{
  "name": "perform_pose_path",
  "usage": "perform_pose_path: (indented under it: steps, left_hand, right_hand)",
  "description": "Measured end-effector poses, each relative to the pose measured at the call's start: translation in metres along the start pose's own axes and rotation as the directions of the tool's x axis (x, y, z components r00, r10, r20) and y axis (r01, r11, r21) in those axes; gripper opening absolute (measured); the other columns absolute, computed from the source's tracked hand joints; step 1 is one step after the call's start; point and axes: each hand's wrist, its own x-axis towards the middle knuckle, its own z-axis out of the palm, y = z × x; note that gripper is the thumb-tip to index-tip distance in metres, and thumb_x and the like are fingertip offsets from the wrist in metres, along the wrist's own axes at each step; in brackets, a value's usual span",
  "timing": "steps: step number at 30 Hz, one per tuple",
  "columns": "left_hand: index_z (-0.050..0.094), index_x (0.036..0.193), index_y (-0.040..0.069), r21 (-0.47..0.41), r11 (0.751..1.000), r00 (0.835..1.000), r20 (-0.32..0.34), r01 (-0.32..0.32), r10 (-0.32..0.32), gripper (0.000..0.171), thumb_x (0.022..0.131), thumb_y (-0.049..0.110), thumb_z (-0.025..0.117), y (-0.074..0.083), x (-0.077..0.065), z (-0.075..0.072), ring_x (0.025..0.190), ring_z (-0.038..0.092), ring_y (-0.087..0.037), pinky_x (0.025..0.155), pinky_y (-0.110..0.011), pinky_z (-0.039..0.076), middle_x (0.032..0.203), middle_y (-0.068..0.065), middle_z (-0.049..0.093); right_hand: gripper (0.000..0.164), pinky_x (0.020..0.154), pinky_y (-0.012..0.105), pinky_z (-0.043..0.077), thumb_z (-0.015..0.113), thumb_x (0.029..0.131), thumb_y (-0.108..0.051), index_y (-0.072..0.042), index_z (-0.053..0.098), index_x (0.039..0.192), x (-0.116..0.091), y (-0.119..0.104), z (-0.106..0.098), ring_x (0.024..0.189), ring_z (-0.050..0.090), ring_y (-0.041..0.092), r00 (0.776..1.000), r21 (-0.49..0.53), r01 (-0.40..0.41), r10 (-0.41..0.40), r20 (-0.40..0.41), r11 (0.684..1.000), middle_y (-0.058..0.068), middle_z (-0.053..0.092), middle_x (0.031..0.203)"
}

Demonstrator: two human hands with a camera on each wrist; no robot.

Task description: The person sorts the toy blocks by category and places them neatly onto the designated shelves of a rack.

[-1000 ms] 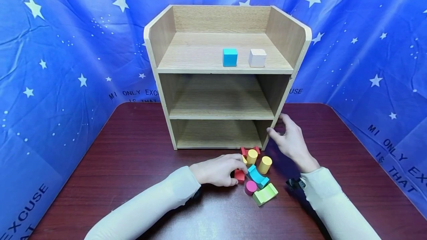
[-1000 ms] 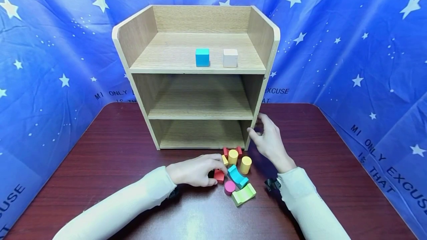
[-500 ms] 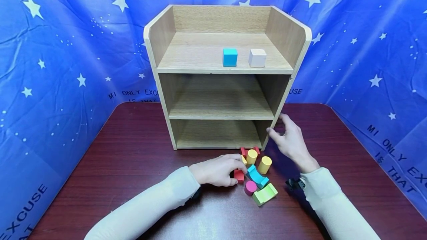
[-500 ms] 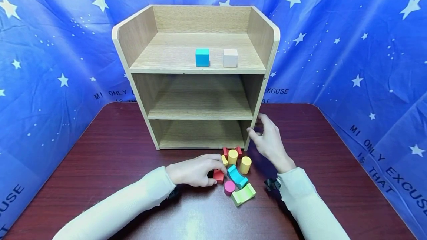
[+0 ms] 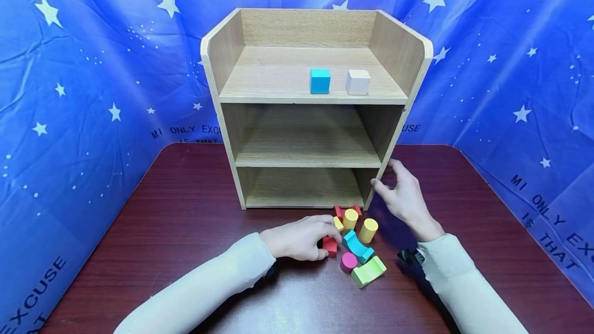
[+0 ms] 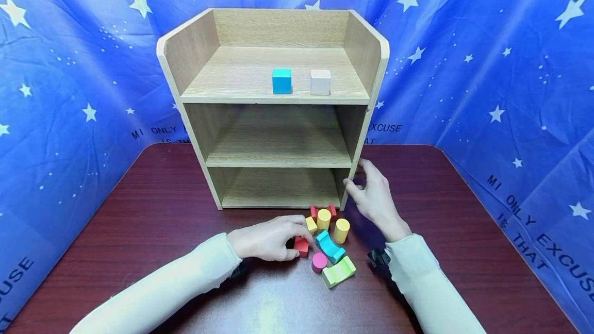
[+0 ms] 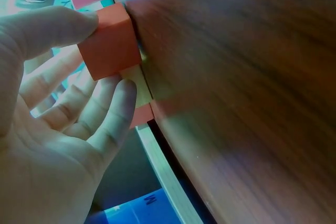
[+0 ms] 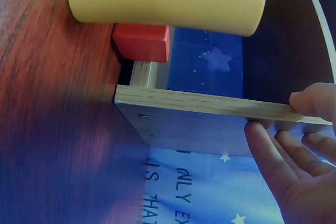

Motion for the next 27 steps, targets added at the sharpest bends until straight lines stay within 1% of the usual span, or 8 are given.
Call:
perform_pose_path:
  steps: [2,4,9,13,18,25,26,27]
  left_hand:
    - [0.067,0.112,0.018,-0.001,1.000,1.000,0.003,0.007,-0.007,0.031,0.081,0.016,0.070,0.000,-0.001,-0.002,0.100,0.049,-0.003,0.089,-0.015,0.039,0.110,0.010,0.052]
    - [0.067,0.111,0.018,0.000,1.000,1.000,0.004,0.014,-0.014,0.030,0.081,0.017,0.070,0.000,-0.003,-0.003,0.096,0.049,-0.003,0.086,-0.015,0.039,0.107,0.011,0.052]
    - [0.067,0.110,0.018,0.009,1.000,1.000,-0.003,0.016,-0.016,0.029,0.081,0.017,0.070,0.001,-0.008,-0.007,0.088,0.047,-0.005,0.079,-0.015,0.039,0.099,0.009,0.050]
    - [0.067,0.110,0.017,0.016,1.000,1.000,-0.015,0.016,-0.016,0.029,0.081,0.016,0.069,0.001,-0.012,-0.011,0.088,0.049,-0.006,0.080,-0.015,0.040,0.099,0.009,0.051]
    - [0.067,0.111,0.016,0.041,0.999,0.999,-0.031,0.021,-0.019,0.031,0.080,0.014,0.068,0.001,-0.017,-0.017,0.091,0.050,-0.005,0.085,-0.017,0.040,0.101,0.009,0.052]
    - [0.067,0.113,0.015,0.052,0.998,0.998,-0.057,0.020,-0.017,0.034,0.079,0.014,0.069,0.001,-0.026,-0.027,0.091,0.052,-0.006,0.085,-0.020,0.042,0.102,0.010,0.053]
    - [0.066,0.113,0.015,0.052,0.998,0.998,-0.059,0.020,-0.017,0.034,0.080,0.014,0.069,0.001,-0.027,-0.029,0.092,0.052,-0.006,0.086,-0.021,0.043,0.102,0.010,0.053]
    - [0.066,0.113,0.014,0.053,0.998,0.998,-0.062,0.017,-0.014,0.033,0.080,0.013,0.069,0.000,-0.028,-0.030,0.092,0.053,-0.007,0.086,-0.021,0.043,0.103,0.010,0.053]
  right_hand:
    - [0.040,0.067,0.024,0.054,0.069,0.085,-0.008,-0.002,0.053,0.120,0.000,0.000,0.000,0.087,0.065,0.031,1.000,0.002,0.003,-0.003,0.000,1.000,0.017,0.065,0.097]
    - [0.040,0.066,0.023,0.054,0.069,0.085,-0.008,-0.002,0.053,0.121,0.000,0.000,0.000,0.087,0.065,0.031,1.000,0.004,0.006,-0.006,-0.001,1.000,0.017,0.065,0.098]
    - [0.040,0.068,0.043,0.055,0.069,0.085,-0.006,-0.001,0.052,0.121,0.000,0.000,0.000,0.088,0.065,0.032,1.000,0.013,0.010,-0.010,-0.003,1.000,0.018,0.065,0.099]
    - [0.040,0.069,0.049,0.054,0.068,0.085,-0.006,0.000,0.052,0.121,0.000,-0.001,0.000,0.088,0.065,0.033,1.000,0.020,0.009,-0.009,-0.002,1.000,0.019,0.064,0.099]
    - [0.041,0.069,0.049,0.054,0.068,0.085,-0.006,0.000,0.052,0.122,0.000,-0.001,0.000,0.088,0.064,0.032,1.000,0.021,0.010,-0.010,0.001,1.000,0.019,0.064,0.099]
    - [0.041,0.069,0.047,0.054,0.068,0.085,-0.006,0.000,0.052,0.122,-0.001,0.000,0.001,0.088,0.064,0.032,1.000,0.023,0.010,-0.010,0.000,1.000,0.019,0.064,0.099]
    - [0.040,0.069,0.046,0.055,0.068,0.085,-0.006,-0.001,0.052,0.122,-0.001,0.000,0.001,0.088,0.064,0.032,1.000,0.019,0.010,-0.010,-0.001,1.000,0.018,0.064,0.099]
    - [0.040,0.069,0.040,0.056,0.068,0.085,-0.007,-0.001,0.052,0.122,-0.001,0.000,0.001,0.088,0.064,0.032,1.000,0.019,0.010,-0.010,-0.001,1.000,0.018,0.064,0.099]
